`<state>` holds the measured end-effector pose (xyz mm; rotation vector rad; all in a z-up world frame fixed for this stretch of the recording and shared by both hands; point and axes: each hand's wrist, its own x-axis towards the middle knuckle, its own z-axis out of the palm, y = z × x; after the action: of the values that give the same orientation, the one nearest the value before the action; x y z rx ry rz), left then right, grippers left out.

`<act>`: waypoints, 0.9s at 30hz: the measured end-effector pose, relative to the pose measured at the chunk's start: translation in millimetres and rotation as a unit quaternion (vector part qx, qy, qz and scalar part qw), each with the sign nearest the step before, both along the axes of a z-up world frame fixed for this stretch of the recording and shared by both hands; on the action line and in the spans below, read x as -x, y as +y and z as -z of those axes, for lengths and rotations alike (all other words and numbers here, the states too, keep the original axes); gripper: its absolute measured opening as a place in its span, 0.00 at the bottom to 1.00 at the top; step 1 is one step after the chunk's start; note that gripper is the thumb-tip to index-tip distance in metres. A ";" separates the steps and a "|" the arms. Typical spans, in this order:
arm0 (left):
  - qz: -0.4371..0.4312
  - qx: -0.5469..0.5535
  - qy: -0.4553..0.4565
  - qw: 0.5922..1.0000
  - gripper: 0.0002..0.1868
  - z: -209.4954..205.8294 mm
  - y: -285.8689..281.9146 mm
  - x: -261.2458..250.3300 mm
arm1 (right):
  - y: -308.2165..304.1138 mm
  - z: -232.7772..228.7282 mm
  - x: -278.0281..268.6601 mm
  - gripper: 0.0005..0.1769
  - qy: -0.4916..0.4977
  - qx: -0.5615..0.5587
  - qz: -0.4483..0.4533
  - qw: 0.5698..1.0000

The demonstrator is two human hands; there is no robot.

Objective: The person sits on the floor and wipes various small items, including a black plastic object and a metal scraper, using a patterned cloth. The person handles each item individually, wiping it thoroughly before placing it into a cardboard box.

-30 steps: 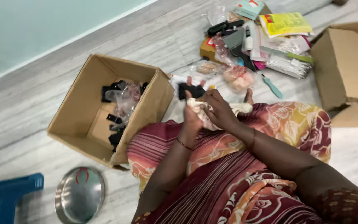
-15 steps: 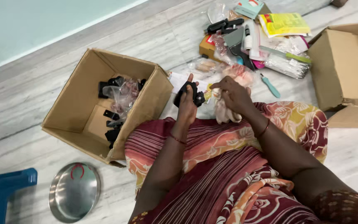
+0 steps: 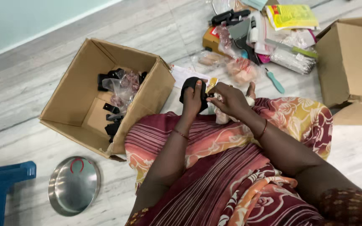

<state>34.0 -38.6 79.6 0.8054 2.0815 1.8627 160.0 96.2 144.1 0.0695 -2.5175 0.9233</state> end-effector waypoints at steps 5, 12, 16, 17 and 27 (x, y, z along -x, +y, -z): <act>0.036 -0.039 -0.042 0.998 0.27 3.2 -3.0 0.7 | 5.6 4.0 1.9 0.17 0.007 -0.008 -0.038 0.999; 0.139 0.027 -0.296 0.945 0.29 9.1 -15.9 28.1 | 57.6 80.0 20.3 0.23 -0.114 0.236 0.015 0.965; 0.156 0.104 -0.245 0.951 0.30 14.2 -32.5 51.2 | 78.4 112.3 27.7 0.33 -0.200 0.437 0.134 0.866; 0.157 0.099 -0.231 0.955 0.30 13.0 -37.2 54.2 | 80.3 115.8 29.6 0.35 -0.205 0.460 0.124 0.855; 0.222 -0.037 0.131 0.965 0.21 -29.3 -26.7 10.5 | 54.2 89.6 26.7 0.33 -0.241 0.670 0.030 0.702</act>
<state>23.5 -65.3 108.9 1.4685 1.7721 1.6611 133.3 150.4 54.5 -0.7794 -1.5173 2.7176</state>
